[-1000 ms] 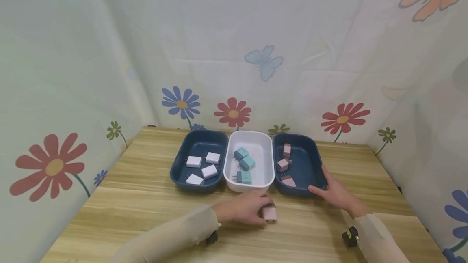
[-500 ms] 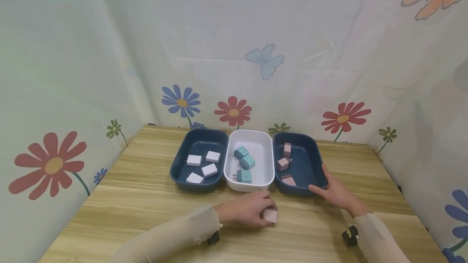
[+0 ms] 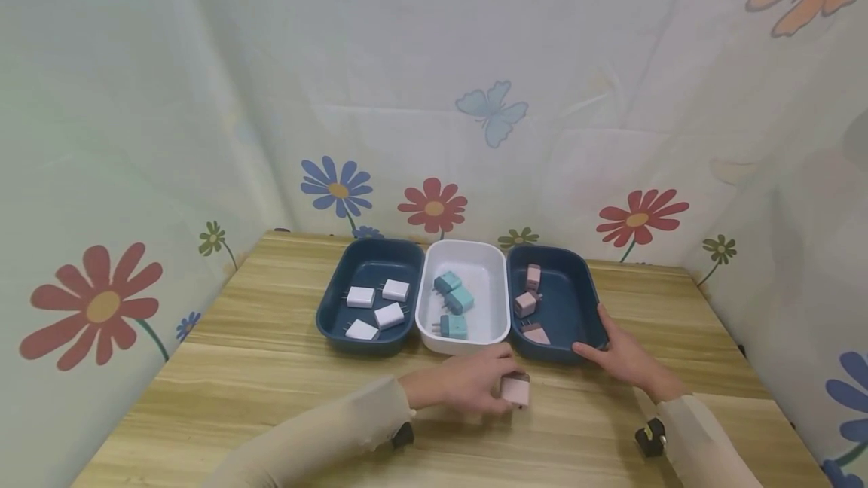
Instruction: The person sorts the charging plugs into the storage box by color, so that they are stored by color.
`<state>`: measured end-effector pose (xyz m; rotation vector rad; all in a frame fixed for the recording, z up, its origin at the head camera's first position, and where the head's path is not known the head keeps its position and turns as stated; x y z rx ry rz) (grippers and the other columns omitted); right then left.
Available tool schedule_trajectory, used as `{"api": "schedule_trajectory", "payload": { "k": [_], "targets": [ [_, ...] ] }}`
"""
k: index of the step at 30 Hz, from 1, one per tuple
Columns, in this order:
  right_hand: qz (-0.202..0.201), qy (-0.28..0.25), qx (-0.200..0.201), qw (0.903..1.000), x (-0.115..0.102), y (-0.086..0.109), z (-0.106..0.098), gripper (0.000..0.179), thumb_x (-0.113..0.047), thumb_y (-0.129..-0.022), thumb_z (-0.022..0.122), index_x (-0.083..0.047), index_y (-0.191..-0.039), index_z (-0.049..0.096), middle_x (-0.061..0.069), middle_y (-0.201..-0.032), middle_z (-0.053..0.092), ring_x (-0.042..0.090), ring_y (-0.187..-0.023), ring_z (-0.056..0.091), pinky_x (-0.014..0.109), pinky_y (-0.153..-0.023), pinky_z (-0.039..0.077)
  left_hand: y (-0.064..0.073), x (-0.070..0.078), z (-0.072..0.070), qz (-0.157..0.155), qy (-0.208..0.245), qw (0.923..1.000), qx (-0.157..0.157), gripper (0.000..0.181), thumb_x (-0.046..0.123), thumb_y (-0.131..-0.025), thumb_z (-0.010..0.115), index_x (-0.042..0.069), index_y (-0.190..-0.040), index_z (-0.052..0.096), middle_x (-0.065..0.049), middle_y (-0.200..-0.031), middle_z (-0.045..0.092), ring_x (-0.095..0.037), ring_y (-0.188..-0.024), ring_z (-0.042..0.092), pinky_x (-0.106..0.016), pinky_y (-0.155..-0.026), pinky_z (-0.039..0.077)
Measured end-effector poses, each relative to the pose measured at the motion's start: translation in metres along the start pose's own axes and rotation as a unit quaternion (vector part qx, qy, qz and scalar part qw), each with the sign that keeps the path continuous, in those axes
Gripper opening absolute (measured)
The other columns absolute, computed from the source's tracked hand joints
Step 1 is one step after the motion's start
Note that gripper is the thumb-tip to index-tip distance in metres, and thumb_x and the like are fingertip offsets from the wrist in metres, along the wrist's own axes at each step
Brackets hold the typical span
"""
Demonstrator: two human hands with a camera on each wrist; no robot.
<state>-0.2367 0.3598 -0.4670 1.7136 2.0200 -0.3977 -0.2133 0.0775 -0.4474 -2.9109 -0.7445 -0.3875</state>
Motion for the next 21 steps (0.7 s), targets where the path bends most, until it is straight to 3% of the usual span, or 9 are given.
{"api": "schedule_trajectory", "payload": {
  "k": [7,14,21],
  "targets": [
    [0.0,-0.001,-0.003,1.0,0.001,0.0,-0.001,0.102,-0.046,-0.088,0.062,0.007,-0.147,-0.002,0.042,-0.143,0.015,0.057,-0.123,0.031,0.065,-0.094,0.033,-0.008,0.003,-0.018,-0.012,0.003,0.9999,0.004,0.049,0.039,-0.084,0.069,0.018,-0.127,0.058,0.007,-0.113,0.05,0.0,-0.091,0.045,-0.009,-0.074,0.038],
    [-0.002,-0.005,-0.006,1.0,0.001,0.001,-0.002,0.101,-0.046,-0.089,0.061,0.006,-0.147,-0.003,0.042,-0.143,0.015,0.057,-0.123,0.03,0.065,-0.093,0.034,-0.017,0.002,-0.028,-0.04,0.013,0.9988,0.026,0.049,0.037,-0.082,0.071,0.02,-0.127,0.057,0.008,-0.114,0.05,0.0,-0.089,0.045,-0.009,-0.074,0.039],
    [0.001,-0.015,-0.017,0.9998,-0.003,0.003,-0.004,0.1,-0.045,-0.089,0.061,0.005,-0.148,-0.003,0.041,-0.144,0.014,0.058,-0.124,0.029,0.065,-0.093,0.034,-0.023,-0.001,-0.036,-0.053,0.029,0.9978,0.028,0.05,0.037,-0.083,0.071,0.02,-0.128,0.055,0.007,-0.114,0.049,-0.001,-0.09,0.045,-0.009,-0.072,0.04]
  ]
}}
Point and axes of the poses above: each hand's wrist, its own y-axis away from the middle knuckle, its own z-axis out of the palm, x = y × z, the point moved 2 cm from there along -y, towards the middle knuckle
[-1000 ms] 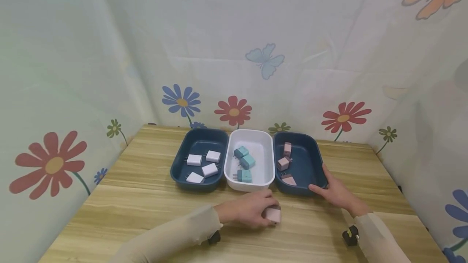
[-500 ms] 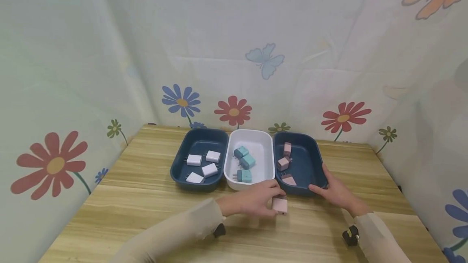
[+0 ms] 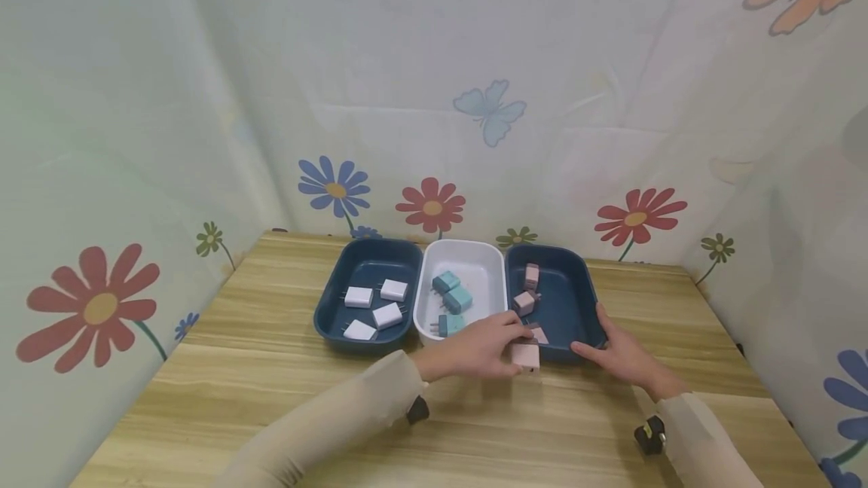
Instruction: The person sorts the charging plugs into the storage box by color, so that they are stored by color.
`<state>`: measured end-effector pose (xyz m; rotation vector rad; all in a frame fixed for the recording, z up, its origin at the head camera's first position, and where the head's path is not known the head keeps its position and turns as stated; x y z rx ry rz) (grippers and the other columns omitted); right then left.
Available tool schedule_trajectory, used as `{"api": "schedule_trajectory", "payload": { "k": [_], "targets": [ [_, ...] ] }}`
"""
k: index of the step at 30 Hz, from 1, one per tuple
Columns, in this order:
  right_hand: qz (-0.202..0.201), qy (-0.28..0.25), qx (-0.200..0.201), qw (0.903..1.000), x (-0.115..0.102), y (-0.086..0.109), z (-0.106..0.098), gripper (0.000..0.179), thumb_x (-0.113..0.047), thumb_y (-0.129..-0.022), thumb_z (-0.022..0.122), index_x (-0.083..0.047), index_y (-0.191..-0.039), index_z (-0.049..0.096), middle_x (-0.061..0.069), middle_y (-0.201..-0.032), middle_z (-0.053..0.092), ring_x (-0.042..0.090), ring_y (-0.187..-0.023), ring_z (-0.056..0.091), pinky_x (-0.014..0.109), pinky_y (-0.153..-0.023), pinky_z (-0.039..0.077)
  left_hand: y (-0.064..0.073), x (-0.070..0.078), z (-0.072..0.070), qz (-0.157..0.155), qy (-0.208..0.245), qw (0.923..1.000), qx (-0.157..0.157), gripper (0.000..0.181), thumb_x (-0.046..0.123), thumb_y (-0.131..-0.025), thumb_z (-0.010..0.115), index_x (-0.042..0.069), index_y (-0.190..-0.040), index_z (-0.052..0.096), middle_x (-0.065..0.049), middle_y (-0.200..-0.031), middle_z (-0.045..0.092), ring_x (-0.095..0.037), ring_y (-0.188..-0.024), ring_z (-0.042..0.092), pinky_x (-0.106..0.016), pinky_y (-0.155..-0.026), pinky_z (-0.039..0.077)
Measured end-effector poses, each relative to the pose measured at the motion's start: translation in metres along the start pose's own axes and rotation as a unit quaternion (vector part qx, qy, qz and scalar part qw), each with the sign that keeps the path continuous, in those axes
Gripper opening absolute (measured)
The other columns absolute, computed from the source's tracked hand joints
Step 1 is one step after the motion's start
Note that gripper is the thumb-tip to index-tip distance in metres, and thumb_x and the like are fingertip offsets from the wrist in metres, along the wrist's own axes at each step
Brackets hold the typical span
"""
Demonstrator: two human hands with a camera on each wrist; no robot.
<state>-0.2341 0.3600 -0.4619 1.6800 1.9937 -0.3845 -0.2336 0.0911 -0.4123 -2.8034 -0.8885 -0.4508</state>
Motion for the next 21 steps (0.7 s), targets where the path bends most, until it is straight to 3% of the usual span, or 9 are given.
{"api": "schedule_trajectory", "payload": {
  "k": [14,21],
  "targets": [
    [-0.023,-0.007,0.003,0.9997,0.005,0.002,-0.002,0.093,-0.042,-0.092,0.059,0.005,-0.148,0.001,0.04,-0.144,0.018,0.052,-0.12,0.04,0.06,-0.09,0.04,-0.025,-0.006,-0.005,0.005,-0.014,0.9993,0.035,0.049,0.039,-0.086,0.067,0.019,-0.129,0.055,0.006,-0.117,0.048,-0.001,-0.091,0.044,-0.009,-0.077,0.039],
    [-0.027,-0.029,-0.003,0.9992,0.005,0.003,-0.003,0.091,-0.039,-0.093,0.058,0.004,-0.149,0.001,0.039,-0.145,0.016,0.053,-0.123,0.035,0.062,-0.091,0.038,-0.042,-0.005,-0.004,-0.017,-0.032,0.998,0.053,0.051,0.039,-0.086,0.067,0.017,-0.131,0.055,0.005,-0.118,0.05,-0.003,-0.092,0.043,-0.01,-0.076,0.039]
  ]
}}
Point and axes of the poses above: each hand's wrist, its own y-axis away from the middle knuckle, its own z-axis out of the palm, x = y × z, the point moved 2 cm from there along -y, towards the middle knuckle
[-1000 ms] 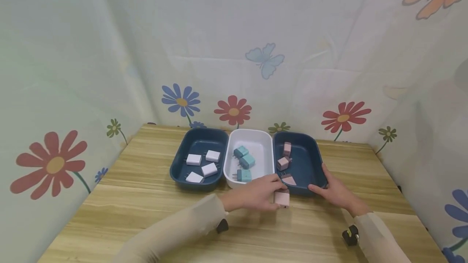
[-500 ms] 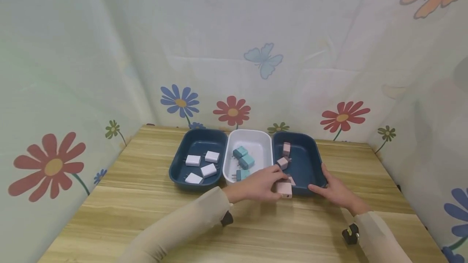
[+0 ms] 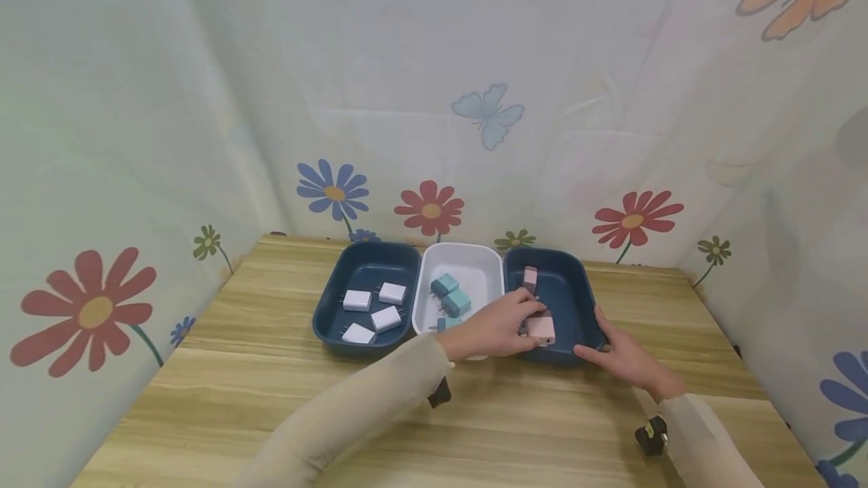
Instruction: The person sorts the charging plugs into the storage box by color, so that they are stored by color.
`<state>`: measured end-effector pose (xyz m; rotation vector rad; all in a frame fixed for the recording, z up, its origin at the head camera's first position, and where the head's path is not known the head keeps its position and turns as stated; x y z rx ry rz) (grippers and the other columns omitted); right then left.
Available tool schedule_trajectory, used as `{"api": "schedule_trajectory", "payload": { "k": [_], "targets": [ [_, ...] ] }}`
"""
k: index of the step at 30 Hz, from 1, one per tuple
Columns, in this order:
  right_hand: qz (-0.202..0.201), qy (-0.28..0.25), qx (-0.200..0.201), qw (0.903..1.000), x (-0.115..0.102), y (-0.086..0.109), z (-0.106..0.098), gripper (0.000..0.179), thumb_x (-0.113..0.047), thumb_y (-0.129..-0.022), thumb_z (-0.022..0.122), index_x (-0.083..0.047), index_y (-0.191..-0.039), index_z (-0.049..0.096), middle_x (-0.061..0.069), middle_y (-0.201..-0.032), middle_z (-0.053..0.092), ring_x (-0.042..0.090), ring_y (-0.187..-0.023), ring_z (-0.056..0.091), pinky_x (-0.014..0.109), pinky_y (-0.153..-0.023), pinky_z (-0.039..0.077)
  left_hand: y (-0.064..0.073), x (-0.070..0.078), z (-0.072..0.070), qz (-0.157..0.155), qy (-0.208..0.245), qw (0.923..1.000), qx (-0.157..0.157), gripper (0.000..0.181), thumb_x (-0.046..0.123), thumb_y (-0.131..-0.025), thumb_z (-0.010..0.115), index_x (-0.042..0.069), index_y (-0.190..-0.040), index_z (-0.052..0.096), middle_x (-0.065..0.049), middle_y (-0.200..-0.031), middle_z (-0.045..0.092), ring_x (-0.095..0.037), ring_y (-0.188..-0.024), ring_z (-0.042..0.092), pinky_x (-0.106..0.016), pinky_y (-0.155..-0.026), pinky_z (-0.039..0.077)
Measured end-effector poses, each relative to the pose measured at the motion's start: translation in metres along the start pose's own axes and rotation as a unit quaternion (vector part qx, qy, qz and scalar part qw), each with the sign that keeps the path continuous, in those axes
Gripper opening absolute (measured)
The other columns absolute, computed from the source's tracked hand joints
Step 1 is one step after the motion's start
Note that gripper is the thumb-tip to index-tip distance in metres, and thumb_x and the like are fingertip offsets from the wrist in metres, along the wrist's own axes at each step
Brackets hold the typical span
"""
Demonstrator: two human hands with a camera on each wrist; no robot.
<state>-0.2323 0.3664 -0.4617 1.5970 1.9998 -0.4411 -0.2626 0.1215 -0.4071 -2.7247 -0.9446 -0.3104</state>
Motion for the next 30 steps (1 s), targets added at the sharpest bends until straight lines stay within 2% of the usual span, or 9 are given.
{"api": "schedule_trajectory", "payload": {
  "k": [10,14,20,30],
  "targets": [
    [0.002,-0.013,-0.007,0.9999,0.004,-0.002,0.002,0.091,-0.038,-0.093,0.058,0.001,-0.149,-0.002,0.038,-0.146,0.014,0.053,-0.124,0.033,0.063,-0.091,0.037,-0.016,-0.002,0.015,-0.012,0.009,0.9998,0.011,0.047,0.035,-0.088,0.066,0.017,-0.13,0.056,0.005,-0.115,0.05,-0.004,-0.091,0.044,-0.011,-0.074,0.038],
    [0.003,-0.015,-0.005,0.9999,0.004,-0.002,0.002,0.092,-0.038,-0.093,0.059,0.001,-0.149,-0.001,0.038,-0.146,0.014,0.053,-0.124,0.034,0.063,-0.091,0.037,-0.02,-0.006,0.021,-0.021,0.028,0.9994,0.008,0.048,0.037,-0.087,0.067,0.016,-0.129,0.056,0.005,-0.113,0.05,-0.003,-0.089,0.045,-0.01,-0.073,0.038],
    [0.0,-0.026,-0.005,0.9996,0.003,-0.002,0.002,0.092,-0.037,-0.092,0.06,0.001,-0.149,-0.001,0.038,-0.146,0.014,0.053,-0.124,0.033,0.063,-0.092,0.037,-0.023,-0.01,0.03,-0.041,0.057,0.9975,0.006,0.048,0.038,-0.087,0.068,0.016,-0.128,0.058,0.005,-0.111,0.051,-0.003,-0.088,0.046,-0.011,-0.073,0.039],
    [0.001,-0.037,-0.006,0.9993,0.001,-0.002,0.002,0.092,-0.035,-0.092,0.061,-0.001,-0.15,-0.002,0.036,-0.148,0.013,0.053,-0.126,0.031,0.063,-0.093,0.036,-0.025,-0.013,0.036,-0.037,0.046,0.9983,-0.001,0.047,0.036,-0.087,0.068,0.014,-0.127,0.059,0.004,-0.11,0.052,-0.003,-0.09,0.046,-0.011,-0.076,0.038]
  ]
}}
Point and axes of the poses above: each hand's wrist, its own y-axis away from the middle knuckle, its own z-axis out of the palm, x = y × z, the point moved 2 cm from there along -y, towards the middle knuckle
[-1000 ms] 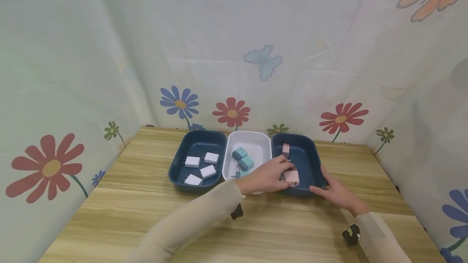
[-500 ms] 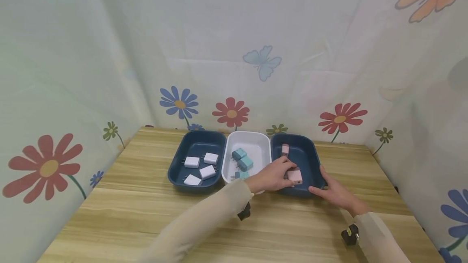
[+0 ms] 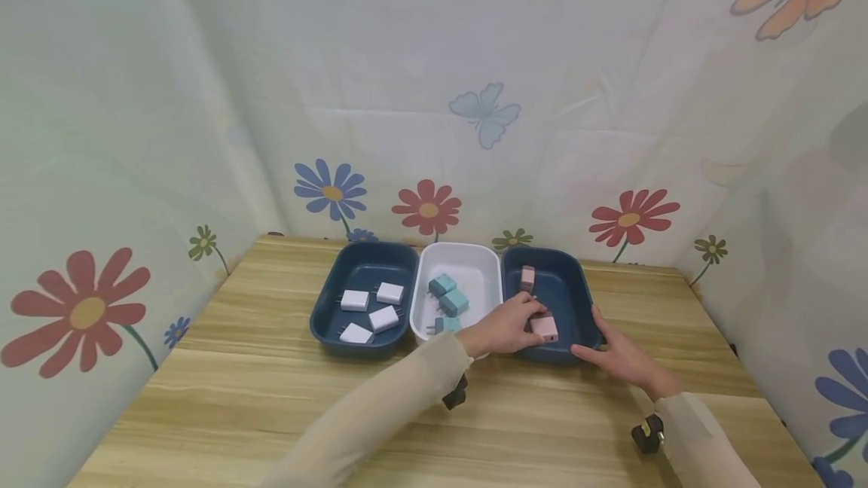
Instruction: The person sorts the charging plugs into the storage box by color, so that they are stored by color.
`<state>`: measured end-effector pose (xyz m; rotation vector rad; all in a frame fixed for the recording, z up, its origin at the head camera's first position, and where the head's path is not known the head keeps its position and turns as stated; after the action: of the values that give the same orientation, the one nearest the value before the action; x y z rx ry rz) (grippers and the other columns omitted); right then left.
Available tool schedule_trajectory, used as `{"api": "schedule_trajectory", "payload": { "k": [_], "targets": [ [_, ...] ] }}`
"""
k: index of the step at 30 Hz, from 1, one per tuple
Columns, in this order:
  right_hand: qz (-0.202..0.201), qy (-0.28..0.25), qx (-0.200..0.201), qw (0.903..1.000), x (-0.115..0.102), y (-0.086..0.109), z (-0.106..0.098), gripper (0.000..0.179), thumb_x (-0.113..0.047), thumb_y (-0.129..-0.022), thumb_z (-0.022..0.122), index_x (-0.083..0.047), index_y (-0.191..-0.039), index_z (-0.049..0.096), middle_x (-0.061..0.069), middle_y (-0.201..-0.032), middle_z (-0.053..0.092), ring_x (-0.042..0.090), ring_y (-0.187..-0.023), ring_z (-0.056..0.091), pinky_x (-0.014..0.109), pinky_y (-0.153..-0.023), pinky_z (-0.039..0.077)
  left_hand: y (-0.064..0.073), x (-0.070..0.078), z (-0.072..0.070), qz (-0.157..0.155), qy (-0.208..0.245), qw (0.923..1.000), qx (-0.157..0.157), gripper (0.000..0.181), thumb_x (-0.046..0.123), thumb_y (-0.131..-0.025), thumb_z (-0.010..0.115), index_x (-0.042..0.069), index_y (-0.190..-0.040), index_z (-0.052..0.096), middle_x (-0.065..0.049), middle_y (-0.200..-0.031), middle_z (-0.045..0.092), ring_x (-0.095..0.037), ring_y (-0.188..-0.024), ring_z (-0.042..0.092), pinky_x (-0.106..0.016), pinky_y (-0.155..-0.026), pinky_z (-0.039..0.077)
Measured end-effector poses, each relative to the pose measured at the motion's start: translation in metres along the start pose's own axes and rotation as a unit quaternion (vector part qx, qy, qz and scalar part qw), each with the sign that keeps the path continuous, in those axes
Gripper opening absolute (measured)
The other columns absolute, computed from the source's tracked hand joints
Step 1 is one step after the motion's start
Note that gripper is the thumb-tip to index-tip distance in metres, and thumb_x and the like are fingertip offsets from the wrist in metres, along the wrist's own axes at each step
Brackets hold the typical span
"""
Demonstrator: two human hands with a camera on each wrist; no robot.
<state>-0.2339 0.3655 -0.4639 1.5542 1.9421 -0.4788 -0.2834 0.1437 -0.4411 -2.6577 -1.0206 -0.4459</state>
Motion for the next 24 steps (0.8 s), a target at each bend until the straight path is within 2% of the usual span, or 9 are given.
{"api": "schedule_trajectory", "payload": {
  "k": [16,24],
  "targets": [
    [0.011,-0.01,0.0,0.9999,0.0019,-0.0008,-0.0012,0.092,-0.035,-0.092,0.061,-0.009,-0.151,-0.004,0.035,-0.147,0.015,0.052,-0.124,0.033,0.065,-0.092,0.035,-0.0076,0.0019,0.0034,-0.012,-0.001,0.9999,-0.006,0.046,0.038,-0.087,0.068,0.015,-0.126,0.059,0.004,-0.111,0.053,-0.004,-0.089,0.047,-0.012,-0.076,0.039],
    [0.0,0.006,0.012,0.9999,0.0014,0.0017,-0.0018,0.092,-0.036,-0.091,0.062,-0.003,-0.151,-0.001,0.037,-0.146,0.017,0.053,-0.125,0.033,0.064,-0.093,0.034,-0.0077,0.0007,0.0036,-0.01,0.031,0.9994,0.009,0.049,0.037,-0.088,0.067,0.011,-0.129,0.057,0.003,-0.109,0.054,-0.003,-0.092,0.051,-0.012,-0.081,0.042]
  ]
}}
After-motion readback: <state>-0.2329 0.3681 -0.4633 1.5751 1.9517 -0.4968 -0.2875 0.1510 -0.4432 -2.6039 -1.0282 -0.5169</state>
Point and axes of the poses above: each hand's wrist, its own y-axis away from the middle knuckle, its own z-axis out of the palm, x = y × z, the point moved 2 cm from there along -y, towards the middle knuckle
